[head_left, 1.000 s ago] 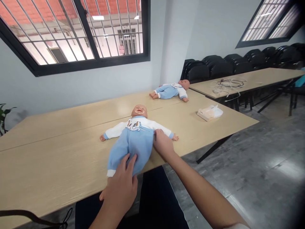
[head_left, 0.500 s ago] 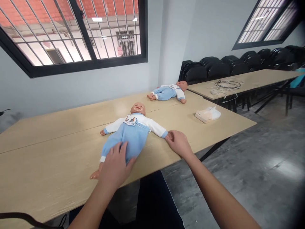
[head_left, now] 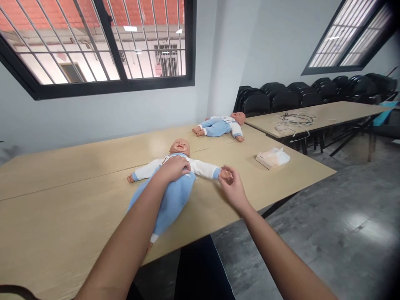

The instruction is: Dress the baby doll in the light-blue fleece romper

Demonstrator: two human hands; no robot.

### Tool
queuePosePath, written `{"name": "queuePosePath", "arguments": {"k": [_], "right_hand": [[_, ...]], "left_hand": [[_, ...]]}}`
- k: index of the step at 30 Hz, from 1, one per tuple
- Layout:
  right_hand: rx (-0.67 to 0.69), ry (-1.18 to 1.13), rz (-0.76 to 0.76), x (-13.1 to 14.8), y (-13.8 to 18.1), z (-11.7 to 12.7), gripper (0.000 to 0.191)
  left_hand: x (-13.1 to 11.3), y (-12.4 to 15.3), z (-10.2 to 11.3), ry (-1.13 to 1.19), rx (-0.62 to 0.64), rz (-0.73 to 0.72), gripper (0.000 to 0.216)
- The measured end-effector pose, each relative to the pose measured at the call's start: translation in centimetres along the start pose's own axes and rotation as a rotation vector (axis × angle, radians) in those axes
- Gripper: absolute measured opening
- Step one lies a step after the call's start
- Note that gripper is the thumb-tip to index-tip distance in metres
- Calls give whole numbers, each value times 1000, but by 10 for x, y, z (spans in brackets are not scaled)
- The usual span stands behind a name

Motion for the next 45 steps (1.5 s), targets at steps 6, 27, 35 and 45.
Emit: {"name": "queuePosePath", "arguments": {"k": [6,27,35,45], "right_hand": [[-146,-265,99,28,-53,-43,67],[352,443,360,48,-56,-129,32],[414,358,419,58,-48,-134,11],[460,-66,128,35,-57,-129,36]], "left_hand": [[5,11,5,327,-164,-10,20],[-2,28,42,119,-309,-225,15],[8,33,45,57,-301,-201,21],[21,44,60,33,-366,-134,17]]}}
Point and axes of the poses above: each hand's wrist, its own y-axis away from the middle knuckle, its own z-axis out of the back of the hand, x = y × z, the point moved 8 cm from there along -y, towards the middle knuckle, and after that the axes turned 8 degrees about x, right-handed, at the moved point
